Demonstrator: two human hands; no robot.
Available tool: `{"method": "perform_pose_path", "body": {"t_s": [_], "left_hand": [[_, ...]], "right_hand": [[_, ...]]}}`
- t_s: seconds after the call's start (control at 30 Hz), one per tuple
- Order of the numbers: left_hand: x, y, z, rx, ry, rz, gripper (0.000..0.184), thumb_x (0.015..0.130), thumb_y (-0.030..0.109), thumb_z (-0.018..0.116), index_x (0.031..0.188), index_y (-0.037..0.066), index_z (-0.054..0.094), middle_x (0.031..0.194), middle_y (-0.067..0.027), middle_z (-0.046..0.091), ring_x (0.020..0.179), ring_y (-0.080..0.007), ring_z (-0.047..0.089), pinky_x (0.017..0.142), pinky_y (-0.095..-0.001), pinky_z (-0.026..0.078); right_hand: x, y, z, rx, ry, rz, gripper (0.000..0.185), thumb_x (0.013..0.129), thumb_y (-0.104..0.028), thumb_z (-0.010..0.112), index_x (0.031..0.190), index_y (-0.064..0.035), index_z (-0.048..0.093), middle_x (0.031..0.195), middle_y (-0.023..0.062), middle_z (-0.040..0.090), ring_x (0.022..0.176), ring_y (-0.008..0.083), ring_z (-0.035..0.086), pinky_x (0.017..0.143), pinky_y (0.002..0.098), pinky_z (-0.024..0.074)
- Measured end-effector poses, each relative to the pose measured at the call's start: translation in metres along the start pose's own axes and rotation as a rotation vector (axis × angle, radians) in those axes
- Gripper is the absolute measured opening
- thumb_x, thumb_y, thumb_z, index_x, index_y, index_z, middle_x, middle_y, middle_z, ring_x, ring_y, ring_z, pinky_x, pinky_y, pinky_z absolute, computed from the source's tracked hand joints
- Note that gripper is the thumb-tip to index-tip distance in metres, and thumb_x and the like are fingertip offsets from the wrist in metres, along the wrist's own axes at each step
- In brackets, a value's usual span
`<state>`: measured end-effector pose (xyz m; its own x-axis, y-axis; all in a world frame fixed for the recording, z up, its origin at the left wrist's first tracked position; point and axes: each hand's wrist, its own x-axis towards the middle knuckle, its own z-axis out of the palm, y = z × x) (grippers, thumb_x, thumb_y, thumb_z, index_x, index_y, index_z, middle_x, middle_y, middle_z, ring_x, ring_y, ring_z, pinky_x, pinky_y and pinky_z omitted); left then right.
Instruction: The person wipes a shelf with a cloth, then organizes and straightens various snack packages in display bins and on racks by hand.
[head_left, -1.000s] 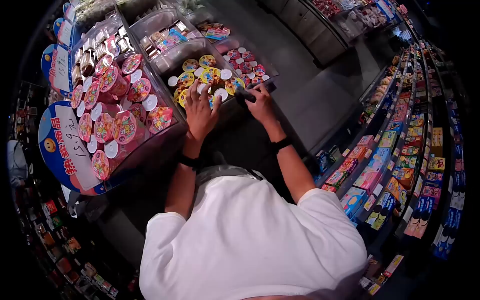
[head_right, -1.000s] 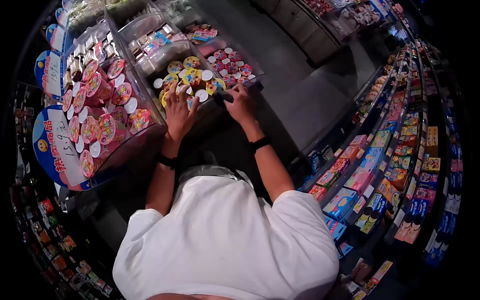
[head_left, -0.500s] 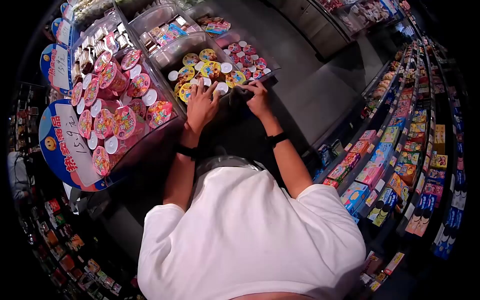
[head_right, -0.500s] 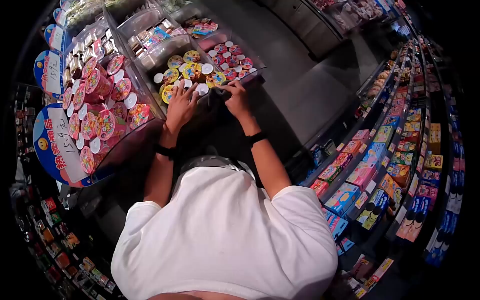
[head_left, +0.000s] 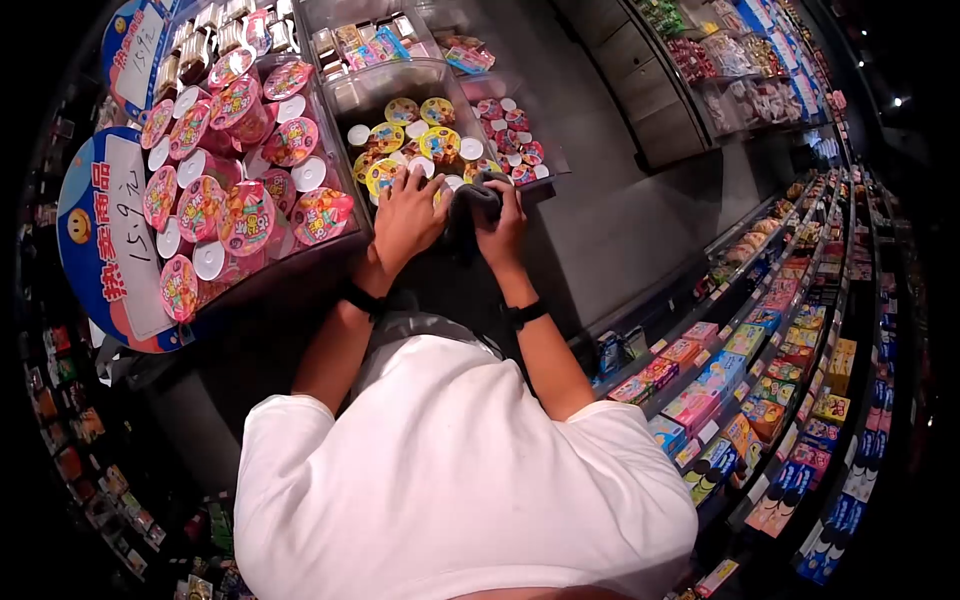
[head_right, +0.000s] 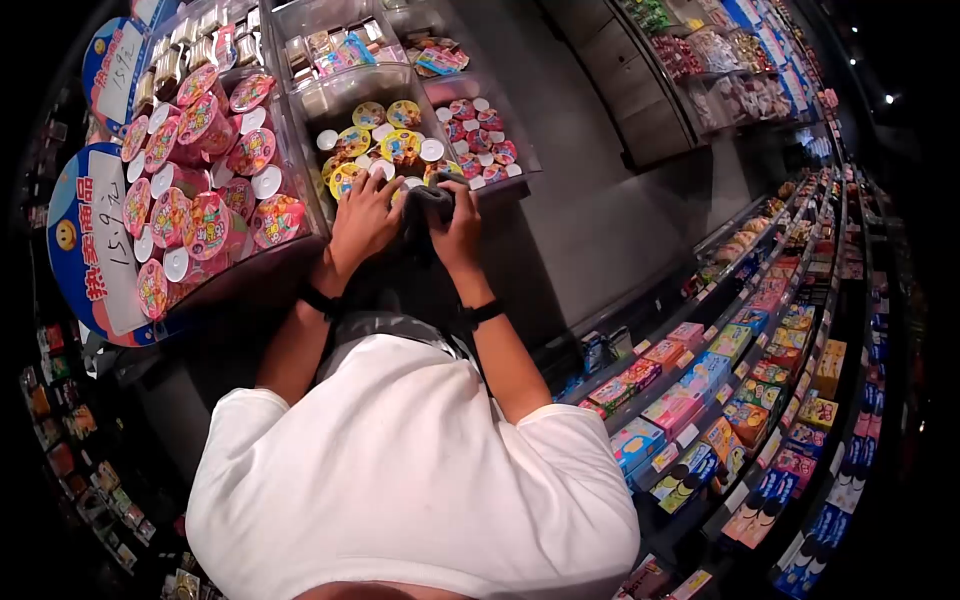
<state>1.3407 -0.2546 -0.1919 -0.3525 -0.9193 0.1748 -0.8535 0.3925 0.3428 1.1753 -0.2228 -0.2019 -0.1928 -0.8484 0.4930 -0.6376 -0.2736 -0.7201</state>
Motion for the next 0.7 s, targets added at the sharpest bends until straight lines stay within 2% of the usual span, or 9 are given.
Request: {"method": "perform_pose_path", "body": {"t_s": [0.07,0.17,0.27,0.33,0.4,0.47,0.53,0.6,0.7], "left_hand": [[0.002,-0.001,0.004,-0.070,-0.028,-0.052,0.042,0.095,0.036,0.048,0.127,0.011,0.057,0.135,-0.0159,0.050,0.128,-0.0349,0.043,0.102,-0.0535,0.035],[0.011,-0.001,0.007,-0.003,0.034,-0.088,0.048,0.092,0.038,0.053,0.130,0.009,0.052,0.138,-0.0159,0.047,0.128,-0.0360,0.042,0.105,-0.0606,0.026],[0.036,0.005,-0.001,-0.039,0.061,-0.092,0.057,0.087,0.037,0.060,0.134,0.007,0.046,0.140,-0.0196,0.044,0.128,-0.0381,0.042,0.105,-0.0593,0.027],[0.061,0.002,0.005,-0.084,-0.007,-0.175,0.068,0.082,0.039,0.065,0.138,0.008,0.042,0.142,-0.0216,0.042,0.128,-0.0419,0.042,0.104,-0.0594,0.031],[0.079,-0.006,0.025,-0.102,0.064,-0.201,0.070,0.078,0.034,0.068,0.138,0.008,0.040,0.137,-0.0225,0.045,0.126,-0.0432,0.043,0.097,-0.0625,0.036],[0.092,-0.008,0.022,-0.138,-0.096,-0.240,0.075,0.076,0.034,0.072,0.139,0.010,0.038,0.130,-0.0220,0.049,0.120,-0.0442,0.048,0.091,-0.0644,0.040],[0.101,-0.013,0.028,-0.191,-0.285,-0.306,0.076,0.075,0.033,0.073,0.138,0.008,0.038,0.124,-0.0242,0.052,0.108,-0.0456,0.057,0.085,-0.0598,0.046],[0.099,-0.012,0.030,-0.261,-0.230,-0.275,0.073,0.073,0.032,0.076,0.130,0.005,0.040,0.115,-0.0294,0.054,0.094,-0.0488,0.060,0.077,-0.0535,0.050],[0.091,-0.011,0.026,-0.229,-0.179,-0.213,0.069,0.070,0.024,0.076,0.127,0.005,0.042,0.106,-0.0270,0.056,0.092,-0.0459,0.060,0.076,-0.0524,0.050]], "right_hand": [[0.000,0.018,0.008,0.038,0.040,-0.009,0.032,0.079,-0.008,0.072,0.106,-0.0055,0.057,0.100,0.0137,0.062,0.097,0.0366,0.059,0.080,0.0424,0.0484],[-0.002,0.037,0.013,0.091,0.070,0.104,0.027,0.083,-0.004,0.067,0.107,-0.0020,0.055,0.101,0.0145,0.061,0.096,0.0279,0.061,0.085,0.0360,0.0469],[-0.005,0.072,0.012,0.120,0.147,0.163,0.032,0.081,-0.006,0.067,0.108,-0.0019,0.051,0.103,0.0142,0.056,0.101,0.0271,0.055,0.090,0.0364,0.0428],[0.001,0.091,0.016,0.040,0.259,0.135,0.032,0.080,-0.008,0.069,0.107,-0.0017,0.052,0.101,0.0147,0.056,0.099,0.0302,0.055,0.090,0.0383,0.0432],[0.003,0.092,0.009,-0.110,0.295,0.292,0.032,0.081,-0.013,0.070,0.106,-0.0011,0.053,0.102,0.0184,0.055,0.101,0.0365,0.054,0.090,0.0430,0.0432],[0.001,0.118,0.014,-0.053,0.223,0.410,0.032,0.081,-0.012,0.070,0.106,-0.0013,0.053,0.100,0.0185,0.057,0.098,0.0340,0.056,0.087,0.0415,0.0446],[-0.006,0.148,0.022,-0.052,0.157,0.477,0.032,0.084,-0.012,0.068,0.108,-0.0006,0.051,0.101,0.0182,0.057,0.096,0.0361,0.057,0.084,0.0420,0.0451],[-0.012,0.153,0.024,0.196,0.124,0.491,0.032,0.084,-0.014,0.069,0.108,-0.0001,0.053,0.099,0.0164,0.062,0.095,0.0321,0.061,0.083,0.0383,0.0468],[-0.013,0.153,0.020,0.328,0.074,0.536,0.032,0.088,-0.011,0.066,0.116,-0.0020,0.055,0.107,0.0136,0.063,0.101,0.0249,0.061,0.087,0.0339,0.0457]]}}
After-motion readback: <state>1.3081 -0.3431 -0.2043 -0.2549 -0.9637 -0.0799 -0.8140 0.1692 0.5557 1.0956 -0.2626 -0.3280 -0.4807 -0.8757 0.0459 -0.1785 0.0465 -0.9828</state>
